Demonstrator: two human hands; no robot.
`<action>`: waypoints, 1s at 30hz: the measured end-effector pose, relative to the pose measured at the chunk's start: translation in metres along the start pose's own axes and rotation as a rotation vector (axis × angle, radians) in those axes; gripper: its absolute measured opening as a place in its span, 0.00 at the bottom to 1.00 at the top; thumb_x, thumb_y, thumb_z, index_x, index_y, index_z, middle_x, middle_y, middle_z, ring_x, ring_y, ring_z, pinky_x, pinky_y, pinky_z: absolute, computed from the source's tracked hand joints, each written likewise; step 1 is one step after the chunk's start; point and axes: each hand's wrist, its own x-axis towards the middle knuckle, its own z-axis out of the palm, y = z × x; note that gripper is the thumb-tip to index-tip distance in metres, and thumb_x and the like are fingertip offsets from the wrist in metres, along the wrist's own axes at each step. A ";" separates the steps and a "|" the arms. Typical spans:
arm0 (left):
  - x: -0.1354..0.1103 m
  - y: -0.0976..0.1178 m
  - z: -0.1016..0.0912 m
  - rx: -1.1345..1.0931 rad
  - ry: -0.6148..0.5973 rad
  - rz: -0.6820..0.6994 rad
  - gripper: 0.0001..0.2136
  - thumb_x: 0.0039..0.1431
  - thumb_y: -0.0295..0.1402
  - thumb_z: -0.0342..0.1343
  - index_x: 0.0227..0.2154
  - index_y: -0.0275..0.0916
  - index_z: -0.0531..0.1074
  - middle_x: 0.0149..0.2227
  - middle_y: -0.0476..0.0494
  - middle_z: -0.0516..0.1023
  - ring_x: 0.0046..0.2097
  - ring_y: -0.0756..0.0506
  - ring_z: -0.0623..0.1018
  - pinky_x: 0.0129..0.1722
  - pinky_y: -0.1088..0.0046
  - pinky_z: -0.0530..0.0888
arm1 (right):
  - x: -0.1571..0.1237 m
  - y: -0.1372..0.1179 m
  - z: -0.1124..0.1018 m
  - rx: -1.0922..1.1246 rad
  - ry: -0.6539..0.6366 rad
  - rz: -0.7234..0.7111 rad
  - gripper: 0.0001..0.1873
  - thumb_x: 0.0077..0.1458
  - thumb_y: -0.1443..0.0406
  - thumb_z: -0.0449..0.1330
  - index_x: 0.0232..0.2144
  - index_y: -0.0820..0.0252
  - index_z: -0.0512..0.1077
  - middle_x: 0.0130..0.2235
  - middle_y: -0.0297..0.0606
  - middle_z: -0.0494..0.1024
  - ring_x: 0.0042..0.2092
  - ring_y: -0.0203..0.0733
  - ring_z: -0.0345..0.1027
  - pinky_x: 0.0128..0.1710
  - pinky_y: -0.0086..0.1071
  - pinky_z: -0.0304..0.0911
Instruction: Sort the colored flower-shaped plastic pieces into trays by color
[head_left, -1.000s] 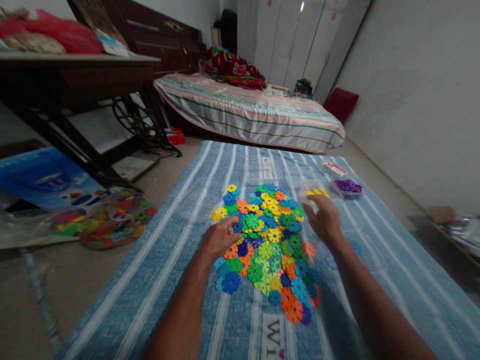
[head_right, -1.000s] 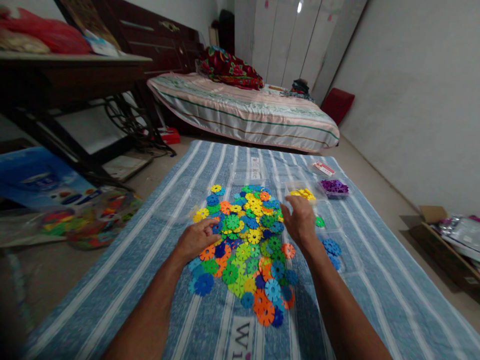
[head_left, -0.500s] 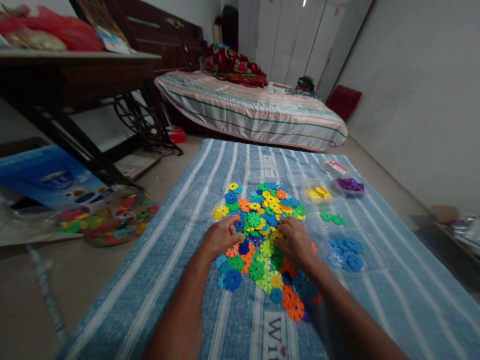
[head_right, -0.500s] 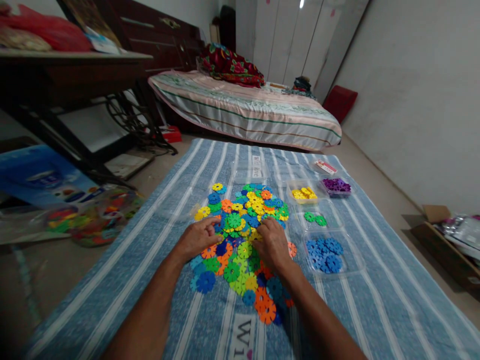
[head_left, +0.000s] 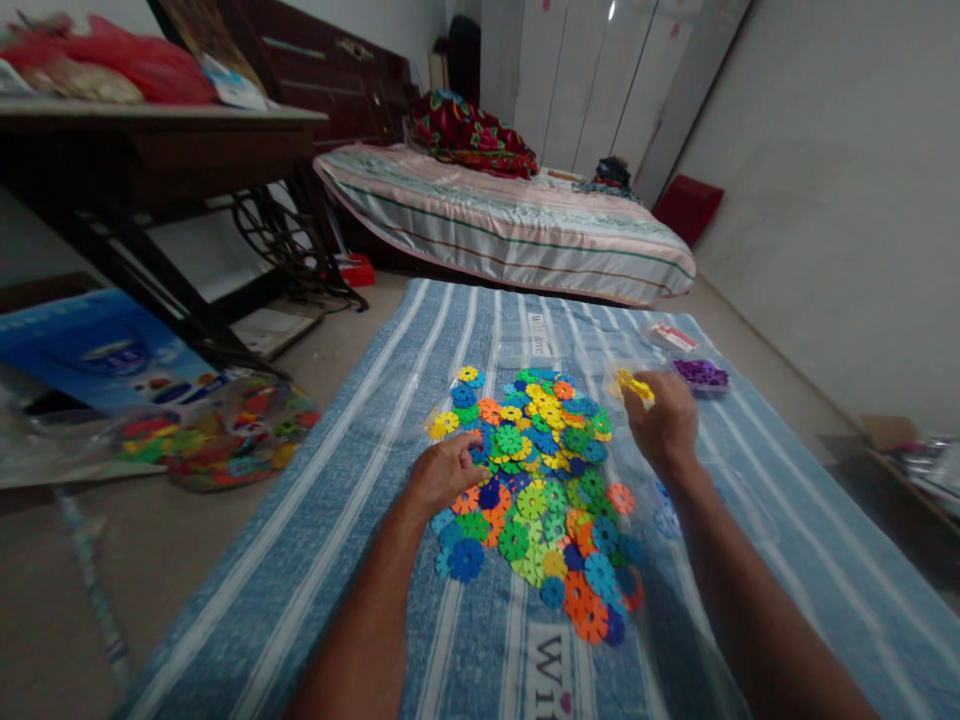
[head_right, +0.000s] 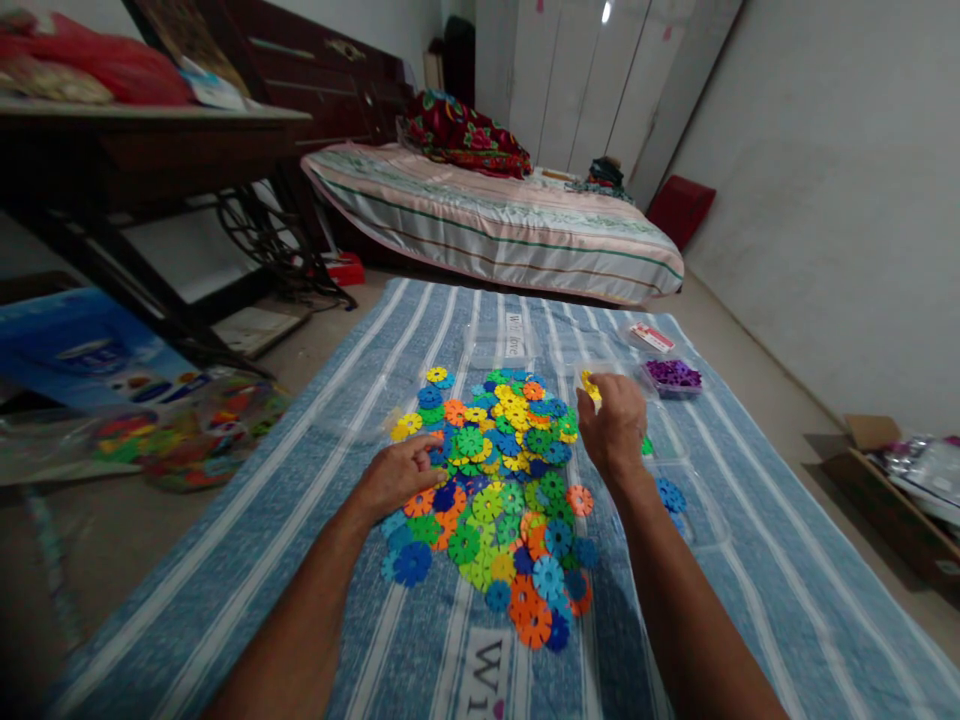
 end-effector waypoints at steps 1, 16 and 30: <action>0.000 0.000 0.000 -0.002 0.000 -0.001 0.21 0.42 0.37 0.61 0.42 0.38 0.76 0.22 0.55 0.70 0.26 0.49 0.70 0.27 0.75 0.65 | -0.005 -0.003 0.001 0.020 -0.052 -0.043 0.06 0.55 0.65 0.56 0.33 0.59 0.74 0.35 0.45 0.77 0.40 0.49 0.70 0.43 0.43 0.65; 0.001 0.002 0.002 0.066 0.043 -0.005 0.21 0.45 0.36 0.60 0.45 0.38 0.76 0.23 0.54 0.70 0.28 0.49 0.71 0.29 0.75 0.66 | -0.094 -0.068 0.015 -0.020 -0.746 -0.260 0.14 0.51 0.62 0.67 0.41 0.60 0.77 0.59 0.51 0.67 0.63 0.61 0.53 0.58 0.54 0.59; 0.002 -0.001 0.003 0.089 0.047 -0.003 0.21 0.46 0.36 0.59 0.45 0.37 0.75 0.24 0.55 0.70 0.28 0.50 0.72 0.30 0.75 0.66 | -0.096 -0.063 0.020 0.449 -0.679 0.074 0.02 0.48 0.67 0.65 0.26 0.56 0.75 0.49 0.43 0.76 0.57 0.52 0.64 0.58 0.49 0.57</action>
